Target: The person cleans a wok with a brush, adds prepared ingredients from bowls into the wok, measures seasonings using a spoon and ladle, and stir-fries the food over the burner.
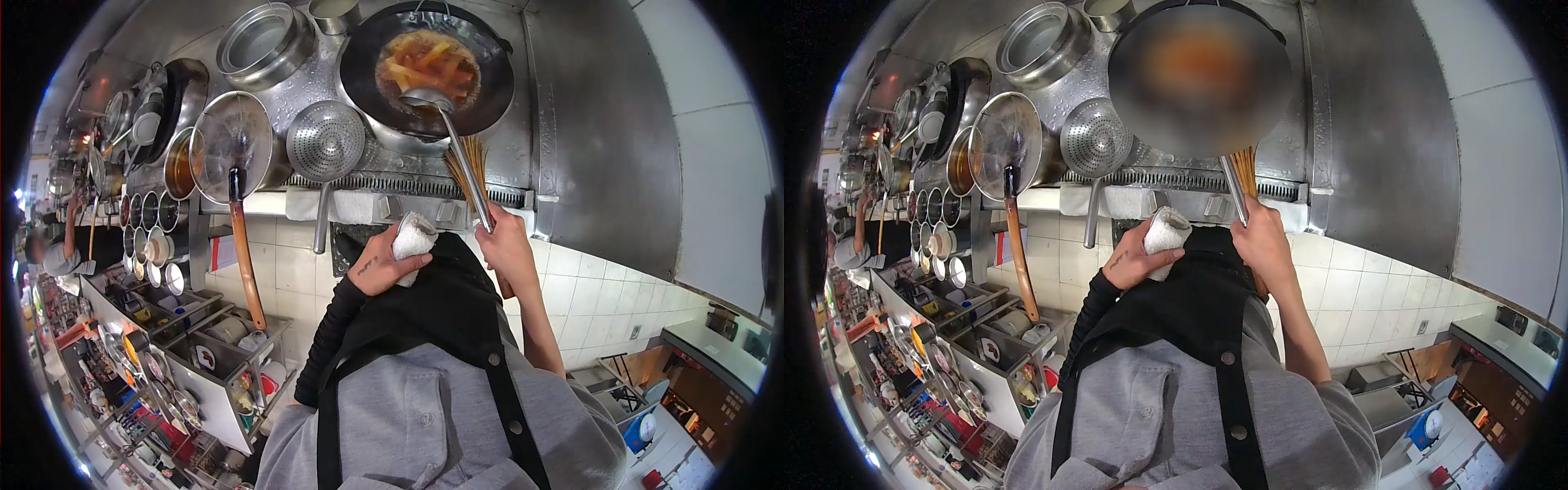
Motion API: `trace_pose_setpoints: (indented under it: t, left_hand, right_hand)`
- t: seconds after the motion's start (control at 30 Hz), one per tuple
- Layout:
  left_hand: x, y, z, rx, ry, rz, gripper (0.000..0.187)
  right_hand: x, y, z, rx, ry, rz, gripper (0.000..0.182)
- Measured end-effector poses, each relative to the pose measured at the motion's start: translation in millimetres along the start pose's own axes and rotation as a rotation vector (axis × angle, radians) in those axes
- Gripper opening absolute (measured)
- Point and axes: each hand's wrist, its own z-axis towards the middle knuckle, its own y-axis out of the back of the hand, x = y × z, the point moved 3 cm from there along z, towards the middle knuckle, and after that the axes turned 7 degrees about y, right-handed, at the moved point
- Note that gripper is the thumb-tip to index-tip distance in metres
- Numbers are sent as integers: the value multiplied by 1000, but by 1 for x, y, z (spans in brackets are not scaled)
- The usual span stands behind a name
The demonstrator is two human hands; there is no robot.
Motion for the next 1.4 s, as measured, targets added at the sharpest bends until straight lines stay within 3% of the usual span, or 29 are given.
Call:
trace_pose_setpoints:
  t: [0.07, 0.2, 0.33, 0.4, 0.5, 0.6, 0.9, 1.13, 1.4]
  left_hand:
    - [1, 1, 1, -20, -18, 29, 58]
    - [1, 2, 1, -19, -16, 29, 57]
    - [1, 3, 1, -28, -23, 10, 57]
    - [1, 3, 0, -30, -20, -1, 57]
    - [4, 3, 1, -29, -13, 5, 57]
    - [7, 3, 2, -25, -13, 9, 58]
    - [9, 3, 1, -34, -13, 11, 59]
    - [9, 4, -2, -49, -1, 3, 58]
    - [6, 1, -1, -39, -21, 2, 57]
  right_hand:
    - [-6, -3, 5, -23, 49, -37, 21]
    - [-4, -4, 17, 12, -46, -39, 22]
    - [-21, -9, 41, -119, 175, -106, 26]
    - [-22, -8, 55, -112, 109, -120, 24]
    - [-24, -9, 79, -171, 177, -135, 22]
    - [-9, -5, 94, -107, 44, -5, 19]
    - [-2, -16, 155, -162, 93, 124, 14]
    - [-3, -25, 143, -53, 57, 240, 15]
    - [1, -19, 77, 58, 19, 200, 14]
